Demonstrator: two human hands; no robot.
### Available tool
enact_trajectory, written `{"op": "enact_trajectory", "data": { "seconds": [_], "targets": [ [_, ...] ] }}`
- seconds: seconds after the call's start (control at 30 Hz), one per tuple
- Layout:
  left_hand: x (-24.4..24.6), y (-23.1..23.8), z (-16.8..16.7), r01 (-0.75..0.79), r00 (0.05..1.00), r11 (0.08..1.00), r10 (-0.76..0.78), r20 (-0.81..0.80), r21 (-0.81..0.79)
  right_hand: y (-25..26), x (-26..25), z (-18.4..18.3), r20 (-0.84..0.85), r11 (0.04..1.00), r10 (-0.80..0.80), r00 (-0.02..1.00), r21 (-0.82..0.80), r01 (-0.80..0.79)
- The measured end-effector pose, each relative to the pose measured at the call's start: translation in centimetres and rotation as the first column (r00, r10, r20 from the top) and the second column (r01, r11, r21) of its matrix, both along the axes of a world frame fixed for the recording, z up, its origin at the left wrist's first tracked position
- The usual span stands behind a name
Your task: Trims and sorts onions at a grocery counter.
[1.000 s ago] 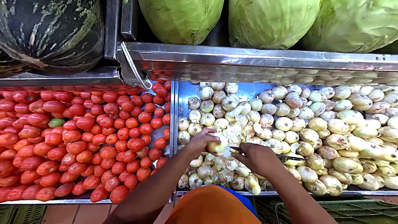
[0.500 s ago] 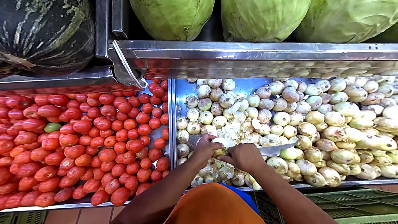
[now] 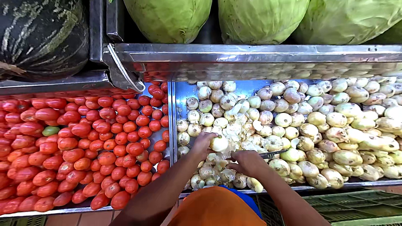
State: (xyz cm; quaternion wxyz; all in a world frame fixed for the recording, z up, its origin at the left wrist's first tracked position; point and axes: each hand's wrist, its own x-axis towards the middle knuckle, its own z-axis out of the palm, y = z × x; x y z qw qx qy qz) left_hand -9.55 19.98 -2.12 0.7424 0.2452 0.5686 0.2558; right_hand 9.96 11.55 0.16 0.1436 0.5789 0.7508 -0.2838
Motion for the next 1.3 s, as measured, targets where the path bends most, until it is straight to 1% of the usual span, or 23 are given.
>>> {"op": "enact_trajectory", "data": {
  "seconds": [0.07,0.13,0.23,0.3,0.37,0.4,0.47,0.5,0.53,0.57,0.6,0.63,0.67,0.7,0.73,0.8,0.87,0.93,1.0,1.13,1.23,1.27,1.3],
  "targets": [
    [-0.2,-0.4,0.6,0.066,0.998,0.997,-0.066,0.003,0.044,0.1,0.5,1.4,-0.06,0.992,-0.066,0.996,0.105,0.072],
    [-0.3,-0.9,1.4,0.143,0.99,0.985,-0.143,-0.01,0.094,0.5,1.3,1.7,-0.104,0.973,-0.112,0.988,0.193,0.131],
    [-0.2,-0.7,0.9,0.203,0.979,0.971,-0.204,-0.001,0.126,1.5,2.1,1.7,-0.104,0.965,-0.097,0.99,0.234,0.119],
    [-0.2,-0.7,0.9,0.229,0.972,0.965,-0.234,0.021,0.127,1.8,1.9,1.6,-0.111,0.969,-0.056,0.992,0.233,0.081],
    [-0.1,-0.7,1.5,0.223,0.974,0.97,-0.226,0.026,0.096,1.7,1.7,1.4,-0.151,0.944,0.0,0.989,0.327,0.05],
    [0.0,-0.7,1.8,0.197,0.979,0.978,-0.199,0.032,0.067,1.5,1.5,1.2,-0.168,0.908,0.057,0.984,0.419,0.019],
    [0.0,-0.7,2.2,0.11,0.993,0.994,-0.11,0.043,0.02,0.9,0.9,0.5,-0.159,0.787,0.221,0.962,0.612,-0.08],
    [-0.1,-0.7,2.3,0.066,0.997,0.998,-0.066,0.036,0.013,0.6,0.4,0.1,-0.118,0.744,0.279,0.953,0.654,-0.136],
    [-0.3,-0.7,2.6,0.037,0.999,0.999,-0.037,0.038,0.006,0.4,0.0,-0.3,-0.076,0.737,0.296,0.952,0.653,-0.177],
    [-0.3,-0.5,2.8,0.01,0.999,1.0,-0.009,0.044,-0.003,0.2,-0.2,-0.5,-0.049,0.764,0.278,0.959,0.616,-0.19],
    [-0.2,-0.2,2.7,-0.007,0.998,1.0,0.008,0.062,-0.016,0.2,-0.2,-0.2,-0.03,0.825,0.238,0.971,0.534,-0.186],
    [-0.2,0.0,2.6,-0.002,0.997,1.0,0.004,0.075,-0.022,0.3,-0.1,0.9,-0.017,0.905,0.185,0.983,0.392,-0.164],
    [-0.4,0.2,2.7,0.018,0.997,1.0,-0.016,0.076,-0.026,0.5,0.1,2.5,-0.018,0.972,0.12,0.993,0.205,-0.114],
    [-0.7,0.1,2.8,0.05,0.996,0.999,-0.049,0.069,-0.013,0.8,0.5,3.9,-0.047,0.997,0.042,0.998,0.071,-0.038],
    [-1.1,-0.1,3.1,0.079,0.995,0.997,-0.08,0.06,0.01,0.7,0.9,4.8,-0.096,0.998,-0.048,0.994,0.041,0.052],
    [-1.5,-1.0,3.9,0.111,0.992,0.992,-0.114,0.044,0.065,0.2,1.0,5.1,-0.151,0.96,-0.195,0.969,0.174,0.221],
    [-1.3,-1.6,4.1,0.118,0.991,0.988,-0.123,0.052,0.103,0.2,-0.3,4.9,-0.092,0.93,-0.27,0.959,0.234,0.284],
    [-0.9,-2.0,3.9,0.114,0.99,0.985,-0.123,0.062,0.13,0.4,-1.0,4.4,-0.038,0.934,-0.304,0.952,0.187,0.306],
    [-0.5,-2.2,3.6,0.079,0.993,0.987,-0.09,0.077,0.142,0.5,-1.0,4.2,-0.035,0.935,-0.323,0.946,0.146,0.324],
    [0.3,-3.5,4.0,-0.029,0.998,0.993,0.022,0.061,0.116,0.0,-1.4,3.7,-0.015,0.951,-0.241,0.97,0.195,0.239],
    [1.1,-4.0,3.7,-0.118,0.993,0.988,0.116,0.024,0.099,-0.7,-1.6,2.5,0.002,0.929,-0.112,0.994,0.356,0.104],
    [1.2,-3.9,3.4,-0.146,0.989,0.985,0.146,0.011,0.089,-1.2,-1.9,2.1,0.01,0.921,-0.06,0.998,0.386,0.052],
    [1.1,-3.6,3.3,-0.171,0.985,0.983,0.17,0.015,0.065,-1.8,-2.4,1.7,0.026,0.929,-0.019,0.999,0.371,0.008]
  ]
}}
